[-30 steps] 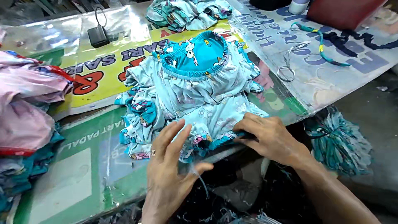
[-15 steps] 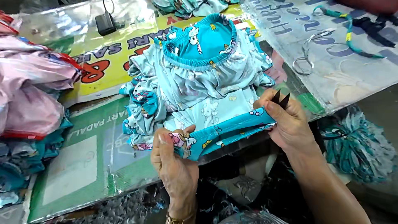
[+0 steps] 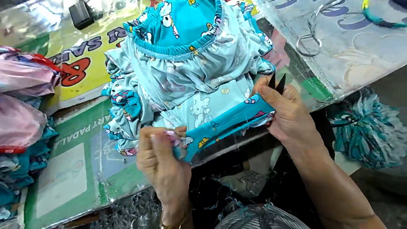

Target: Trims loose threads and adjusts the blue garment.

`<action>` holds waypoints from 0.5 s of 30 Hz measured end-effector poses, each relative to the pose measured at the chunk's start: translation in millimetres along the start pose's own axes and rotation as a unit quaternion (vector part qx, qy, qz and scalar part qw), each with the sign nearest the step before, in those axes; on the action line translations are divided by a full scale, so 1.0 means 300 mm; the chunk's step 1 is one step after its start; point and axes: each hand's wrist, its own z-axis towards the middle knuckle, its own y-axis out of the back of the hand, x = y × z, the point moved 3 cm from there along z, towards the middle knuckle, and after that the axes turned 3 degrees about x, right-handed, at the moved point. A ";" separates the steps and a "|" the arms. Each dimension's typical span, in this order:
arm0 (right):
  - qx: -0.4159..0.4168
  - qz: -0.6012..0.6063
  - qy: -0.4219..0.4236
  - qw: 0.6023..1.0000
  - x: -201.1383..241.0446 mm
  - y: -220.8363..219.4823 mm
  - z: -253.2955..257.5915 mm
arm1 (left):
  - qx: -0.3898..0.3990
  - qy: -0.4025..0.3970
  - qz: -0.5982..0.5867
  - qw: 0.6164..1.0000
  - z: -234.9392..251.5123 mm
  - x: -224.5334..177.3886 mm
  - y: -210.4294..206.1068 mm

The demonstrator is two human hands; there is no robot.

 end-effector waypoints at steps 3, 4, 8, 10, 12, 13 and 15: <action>0.026 -0.023 -0.021 0.999 0.001 0.001 0.005 | 0.069 -0.070 0.251 0.963 0.030 -0.020 -0.017; 0.029 -0.027 -0.029 0.999 0.001 0.003 0.007 | 0.067 -0.076 0.290 0.952 0.045 -0.026 -0.017; 0.037 -0.033 -0.037 0.998 -0.002 0.005 0.011 | 0.029 -0.085 0.285 0.954 0.086 -0.045 -0.004; 0.041 -0.032 -0.037 0.998 -0.003 0.007 0.013 | 0.015 -0.097 0.264 0.959 0.098 -0.052 0.001; 0.041 -0.037 -0.043 0.998 -0.002 0.008 0.013 | -0.002 -0.121 0.258 0.959 0.109 -0.061 0.021; 0.039 -0.036 -0.046 0.998 -0.002 0.008 0.012 | -0.018 -0.144 0.272 0.951 0.111 -0.071 0.031; 0.043 -0.027 -0.046 0.998 -0.004 0.010 0.013 | -0.029 -0.196 0.335 0.921 0.086 -0.104 0.010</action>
